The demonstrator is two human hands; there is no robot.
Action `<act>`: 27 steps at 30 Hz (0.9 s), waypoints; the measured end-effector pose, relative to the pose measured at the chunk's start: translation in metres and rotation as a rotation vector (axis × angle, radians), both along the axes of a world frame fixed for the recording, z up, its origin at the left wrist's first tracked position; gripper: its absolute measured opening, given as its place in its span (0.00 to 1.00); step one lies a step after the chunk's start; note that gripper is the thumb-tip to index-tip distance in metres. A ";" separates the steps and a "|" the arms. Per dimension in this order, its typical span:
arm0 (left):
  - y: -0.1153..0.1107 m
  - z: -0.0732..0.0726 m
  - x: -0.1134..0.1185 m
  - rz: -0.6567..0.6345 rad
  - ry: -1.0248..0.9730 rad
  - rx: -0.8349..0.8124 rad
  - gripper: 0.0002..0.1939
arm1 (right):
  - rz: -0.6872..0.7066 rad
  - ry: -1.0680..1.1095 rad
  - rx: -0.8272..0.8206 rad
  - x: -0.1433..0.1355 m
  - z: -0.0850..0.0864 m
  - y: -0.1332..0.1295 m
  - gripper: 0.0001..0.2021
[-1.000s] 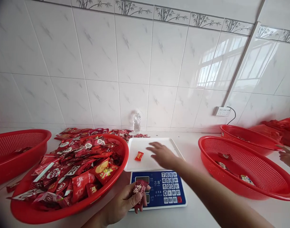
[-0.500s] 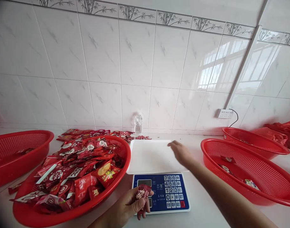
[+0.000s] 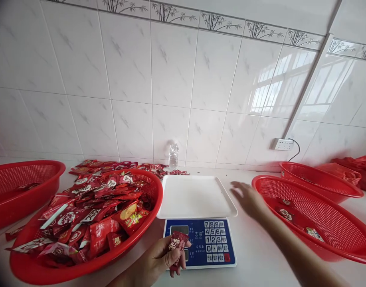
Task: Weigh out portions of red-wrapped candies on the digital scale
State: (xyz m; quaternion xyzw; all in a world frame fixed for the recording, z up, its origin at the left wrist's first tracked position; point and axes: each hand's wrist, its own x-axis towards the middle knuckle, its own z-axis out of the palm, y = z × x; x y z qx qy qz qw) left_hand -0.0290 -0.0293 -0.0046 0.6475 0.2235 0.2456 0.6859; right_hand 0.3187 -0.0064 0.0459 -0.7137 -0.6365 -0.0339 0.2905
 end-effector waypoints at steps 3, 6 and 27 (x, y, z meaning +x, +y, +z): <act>0.000 0.002 0.000 -0.004 0.008 0.043 0.25 | 0.487 0.211 -0.184 -0.090 0.007 -0.020 0.17; 0.000 0.003 -0.001 0.000 -0.016 0.112 0.23 | 0.877 0.180 -0.303 -0.153 0.024 -0.041 0.16; -0.018 0.026 -0.007 0.084 0.185 0.501 0.13 | 0.361 0.436 0.254 -0.155 -0.032 0.021 0.12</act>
